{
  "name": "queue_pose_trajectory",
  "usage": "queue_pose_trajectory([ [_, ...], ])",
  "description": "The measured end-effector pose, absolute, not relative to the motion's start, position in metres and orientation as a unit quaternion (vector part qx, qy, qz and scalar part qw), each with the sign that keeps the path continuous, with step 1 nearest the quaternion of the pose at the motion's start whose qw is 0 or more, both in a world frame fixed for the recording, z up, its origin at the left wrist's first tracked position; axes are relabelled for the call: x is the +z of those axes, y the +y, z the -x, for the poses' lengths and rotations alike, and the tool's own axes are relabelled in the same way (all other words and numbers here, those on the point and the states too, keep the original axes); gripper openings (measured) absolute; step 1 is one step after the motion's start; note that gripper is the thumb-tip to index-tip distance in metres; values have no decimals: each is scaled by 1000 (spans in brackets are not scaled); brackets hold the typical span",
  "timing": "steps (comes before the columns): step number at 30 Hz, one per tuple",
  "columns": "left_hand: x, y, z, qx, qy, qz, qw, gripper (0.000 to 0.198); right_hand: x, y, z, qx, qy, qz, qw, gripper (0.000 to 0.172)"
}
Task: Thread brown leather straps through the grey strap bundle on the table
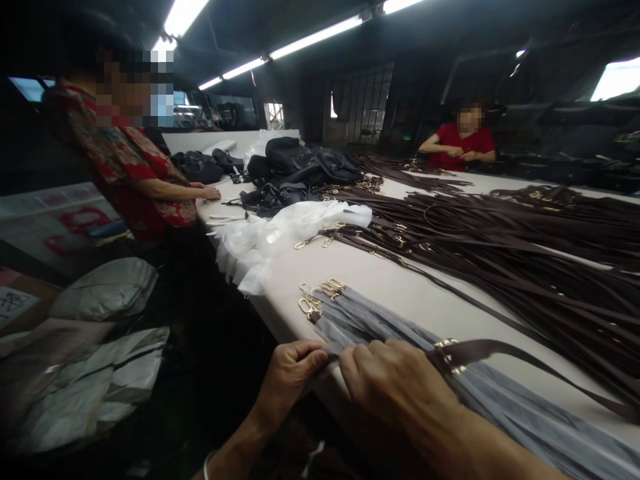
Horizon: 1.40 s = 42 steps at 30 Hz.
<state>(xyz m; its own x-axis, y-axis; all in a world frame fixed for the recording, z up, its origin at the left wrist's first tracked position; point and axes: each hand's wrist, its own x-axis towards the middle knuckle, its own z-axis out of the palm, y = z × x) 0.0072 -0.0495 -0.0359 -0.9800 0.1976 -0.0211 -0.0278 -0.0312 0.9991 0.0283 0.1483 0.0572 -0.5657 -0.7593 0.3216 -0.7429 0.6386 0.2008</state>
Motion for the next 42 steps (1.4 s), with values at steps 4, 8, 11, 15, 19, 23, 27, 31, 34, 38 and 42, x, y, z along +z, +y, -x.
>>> queue_pose_trajectory([
  [4, -36, -39, -13, 697, 711, -70, 60, 26, 47, 146, -33, -8, -890, -419, 178, 16],
  [8, -40, -38, -18, 699, 701, -113, 88, 28, 47, 153, -12, 66, -948, -309, -43, 12],
  [11, -44, -40, -18, 652, 735, -187, 16, 22, 47, 160, 6, 231, -937, -200, -169, 15],
  [15, -48, -46, -13, 495, 795, -299, -186, 14, 47, 169, 18, 394, -859, -137, -298, 31],
  [19, -47, -54, -6, 391, 813, -317, -292, 23, 54, 184, 21, 352, -863, -180, -315, 23],
  [23, -43, -58, 0, 532, 800, -239, -141, 18, 59, 191, 16, 251, -901, -273, -224, 27],
  [27, -36, -58, 5, 693, 681, -84, 220, 30, 55, 185, 3, 82, -906, -411, -64, 22],
  [31, -29, -55, 4, 707, 618, -75, 334, 36, 48, 174, -7, 5, -904, -427, 11, 16],
  [34, -24, -50, 1, 671, 687, -139, 243, 21, 44, 167, -6, 71, -933, -349, -53, 17],
  [38, -26, -48, -2, 492, 798, -342, -64, 24, 49, 173, 9, 274, -907, -227, -224, 19],
  [42, -34, -54, -1, 334, 805, -409, -271, 38, 53, 194, 18, 345, -850, -158, -366, 27],
])
